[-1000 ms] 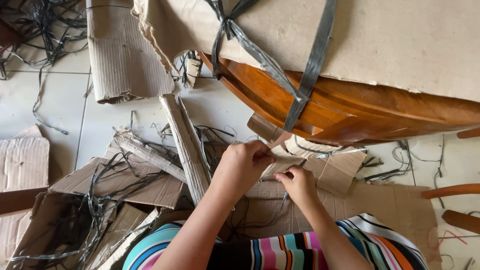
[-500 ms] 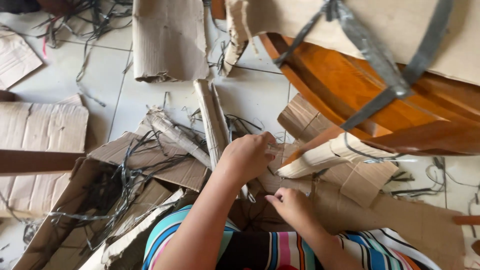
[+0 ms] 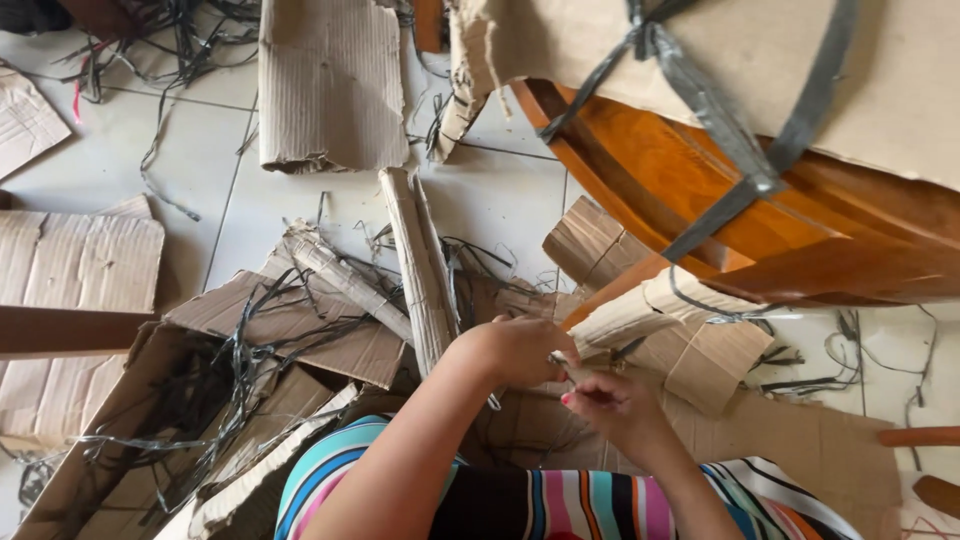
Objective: Wrapping chair legs with corrugated cardboard and securing them with plastic straps for protection during shipping.
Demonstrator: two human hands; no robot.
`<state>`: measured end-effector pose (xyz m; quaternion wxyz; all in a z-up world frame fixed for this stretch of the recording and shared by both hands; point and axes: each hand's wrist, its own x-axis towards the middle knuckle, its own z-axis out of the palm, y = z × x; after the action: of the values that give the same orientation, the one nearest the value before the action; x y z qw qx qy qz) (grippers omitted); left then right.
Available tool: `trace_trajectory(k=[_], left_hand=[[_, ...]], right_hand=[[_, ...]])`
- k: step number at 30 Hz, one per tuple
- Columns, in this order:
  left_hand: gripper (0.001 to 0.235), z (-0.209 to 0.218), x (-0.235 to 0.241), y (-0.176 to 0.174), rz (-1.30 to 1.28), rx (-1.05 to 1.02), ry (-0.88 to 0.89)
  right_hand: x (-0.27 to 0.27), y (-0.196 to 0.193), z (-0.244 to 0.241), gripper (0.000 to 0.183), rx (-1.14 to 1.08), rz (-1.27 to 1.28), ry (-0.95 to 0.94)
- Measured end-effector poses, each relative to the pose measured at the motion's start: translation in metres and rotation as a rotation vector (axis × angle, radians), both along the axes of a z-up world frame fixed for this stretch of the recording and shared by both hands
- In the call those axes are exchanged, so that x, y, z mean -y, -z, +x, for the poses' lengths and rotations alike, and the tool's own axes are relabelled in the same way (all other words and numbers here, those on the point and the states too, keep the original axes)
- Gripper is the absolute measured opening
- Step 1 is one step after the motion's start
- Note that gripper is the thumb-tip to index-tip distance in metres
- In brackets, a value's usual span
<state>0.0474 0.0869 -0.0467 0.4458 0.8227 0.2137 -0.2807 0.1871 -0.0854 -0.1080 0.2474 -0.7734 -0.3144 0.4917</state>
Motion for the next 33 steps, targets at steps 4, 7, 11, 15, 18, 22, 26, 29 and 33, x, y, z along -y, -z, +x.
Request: trace_trajectory(k=[4, 7, 11, 15, 18, 22, 26, 29, 33], left_hand=[[0.034, 0.005, -0.005, 0.014, 0.003, 0.039, 0.021], [0.04, 0.002, -0.011, 0.009, -0.059, 0.039, -0.131], [0.034, 0.004, -0.017, 0.016, -0.104, 0.107, -0.141], [0.033, 0.006, -0.02, 0.017, -0.083, 0.086, -0.174], [0.034, 0.009, -0.018, 0.011, -0.101, 0.085, -0.18], [0.031, 0.011, -0.016, 0.028, -0.091, 0.088, -0.176], [0.025, 0.011, -0.015, 0.025, -0.064, 0.076, -0.25], [0.026, 0.01, -0.016, 0.022, -0.048, 0.097, -0.281], [0.044, 0.013, -0.015, 0.04, 0.157, 0.475, -0.323]], right_hand=[[0.01, -0.015, 0.018, 0.021, -0.125, 0.171, 0.115], [0.019, 0.007, 0.039, 0.011, -0.511, 0.288, 0.352], [0.025, 0.009, 0.066, 0.011, -0.65, 0.342, 0.431], [0.028, -0.006, 0.076, 0.02, -0.317, 0.237, 0.326], [0.011, -0.062, 0.063, 0.026, 0.128, -0.02, 0.17], [0.02, -0.082, 0.075, 0.028, 0.257, -0.114, 0.093], [0.02, -0.122, 0.079, 0.026, 0.534, -0.491, 0.011], [0.027, -0.123, 0.081, 0.029, 0.638, -0.443, 0.127], [0.033, -0.08, 0.085, 0.019, 0.646, 0.584, 0.276]])
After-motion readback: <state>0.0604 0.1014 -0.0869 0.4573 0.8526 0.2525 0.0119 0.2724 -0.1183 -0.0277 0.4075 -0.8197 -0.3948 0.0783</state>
